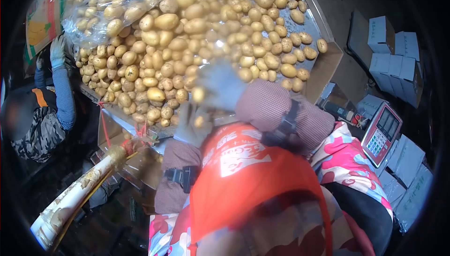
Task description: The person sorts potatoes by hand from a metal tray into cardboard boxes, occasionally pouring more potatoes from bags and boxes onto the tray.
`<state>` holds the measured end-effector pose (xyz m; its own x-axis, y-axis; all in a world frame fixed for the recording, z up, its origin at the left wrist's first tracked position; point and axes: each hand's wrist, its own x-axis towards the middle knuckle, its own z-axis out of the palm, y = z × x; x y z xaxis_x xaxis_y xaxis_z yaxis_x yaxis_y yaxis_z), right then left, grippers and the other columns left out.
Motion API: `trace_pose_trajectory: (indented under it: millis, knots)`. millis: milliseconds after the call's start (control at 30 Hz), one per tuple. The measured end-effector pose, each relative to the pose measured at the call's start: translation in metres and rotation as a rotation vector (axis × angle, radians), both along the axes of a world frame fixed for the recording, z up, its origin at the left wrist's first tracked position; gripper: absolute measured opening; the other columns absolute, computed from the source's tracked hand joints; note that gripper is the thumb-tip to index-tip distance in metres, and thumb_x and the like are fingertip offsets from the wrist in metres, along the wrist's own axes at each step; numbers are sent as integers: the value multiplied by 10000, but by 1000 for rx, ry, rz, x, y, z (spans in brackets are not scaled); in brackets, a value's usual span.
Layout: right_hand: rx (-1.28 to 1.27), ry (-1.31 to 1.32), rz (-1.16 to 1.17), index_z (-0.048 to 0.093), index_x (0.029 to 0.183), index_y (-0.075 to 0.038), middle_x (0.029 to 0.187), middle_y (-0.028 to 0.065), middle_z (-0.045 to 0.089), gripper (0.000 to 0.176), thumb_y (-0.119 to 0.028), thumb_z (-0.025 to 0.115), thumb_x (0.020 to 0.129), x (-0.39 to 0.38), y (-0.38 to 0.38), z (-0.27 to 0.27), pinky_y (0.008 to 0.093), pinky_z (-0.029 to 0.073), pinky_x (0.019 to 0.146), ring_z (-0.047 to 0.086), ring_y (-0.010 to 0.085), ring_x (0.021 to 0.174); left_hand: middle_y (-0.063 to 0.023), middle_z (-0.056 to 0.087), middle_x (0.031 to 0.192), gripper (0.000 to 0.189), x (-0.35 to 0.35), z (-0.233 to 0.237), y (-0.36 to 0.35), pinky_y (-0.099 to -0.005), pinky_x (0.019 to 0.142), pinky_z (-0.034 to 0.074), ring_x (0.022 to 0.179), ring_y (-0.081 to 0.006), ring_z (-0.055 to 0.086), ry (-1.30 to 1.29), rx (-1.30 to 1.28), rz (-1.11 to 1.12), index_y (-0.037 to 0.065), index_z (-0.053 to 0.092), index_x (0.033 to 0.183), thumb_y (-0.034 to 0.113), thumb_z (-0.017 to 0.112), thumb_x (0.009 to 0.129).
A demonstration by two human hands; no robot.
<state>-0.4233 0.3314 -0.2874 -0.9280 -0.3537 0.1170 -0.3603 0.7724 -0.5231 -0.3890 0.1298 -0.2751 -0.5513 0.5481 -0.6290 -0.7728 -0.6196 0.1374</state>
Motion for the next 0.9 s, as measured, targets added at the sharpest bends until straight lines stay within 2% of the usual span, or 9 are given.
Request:
trace_pose_trajectory:
  millis: [133,167,200,267,333,433,600,733,900]
  knots:
    - [-138,144,-87,701,1112,-137,1180,81,646,391,-284,739,751,0,18,-34,568,377,1077,574,318,1180,-76,673,1197,461,-9,-38,-13,-219,508,442,710,-103,573,54,222,-38,116,534,1419,398,559,1055]
    - [-34,82,-92,700,1132,-147,1216,86,638,398,-296,733,764,-18,45,-44,562,384,1073,572,318,1187,9,519,912,296,-9,-16,-1,-188,466,336,618,-73,445,-48,53,-41,117,535,1217,367,546,1059]
    - [67,19,-95,700,1153,-156,1253,92,630,405,-308,726,778,-34,72,-54,557,391,1068,571,318,1193,0,528,921,289,-7,-16,1,-190,467,347,619,-75,456,-74,-13,-65,115,535,1213,357,551,1056]
    - [238,514,-37,698,1162,-180,1337,107,602,386,-312,712,800,-49,121,-59,555,408,1049,573,324,1190,-17,547,939,275,-2,-16,1,-194,467,368,621,-80,478,-122,-151,-103,112,534,1206,337,562,1051]
    - [465,48,-190,688,1225,-236,1418,114,560,429,-320,699,804,-69,145,-26,560,393,1083,561,349,1232,-29,560,905,270,4,-30,-3,-196,451,377,599,-88,490,-120,-359,-53,105,546,1194,319,595,1036]
    - [376,173,-226,638,1343,-311,1483,133,517,500,-378,688,851,-54,222,-49,540,352,1152,528,384,1303,-33,570,836,280,0,-31,-9,-198,426,384,567,-97,503,-145,-477,-72,94,571,1185,308,635,1016]
    - [351,-197,-436,629,1374,-302,1496,190,499,507,-327,707,873,15,282,-19,518,394,1132,518,421,1306,-12,583,775,286,3,-42,-16,-196,405,369,525,-93,493,-107,-474,-61,81,599,1177,301,658,1005]
    - [558,109,-537,663,1319,-247,1449,188,535,478,-248,720,845,73,274,-31,532,425,1085,522,422,1286,-66,696,842,403,5,-53,-20,-226,420,404,541,-120,540,-78,-485,-78,55,648,1140,436,553,1050]
    - [252,238,-161,692,1219,-160,1300,148,587,393,-228,708,832,54,173,-19,546,414,1068,523,404,1258,-61,698,832,409,4,-55,-17,-230,424,425,561,-132,568,-88,-568,-48,51,664,1124,438,556,1047]
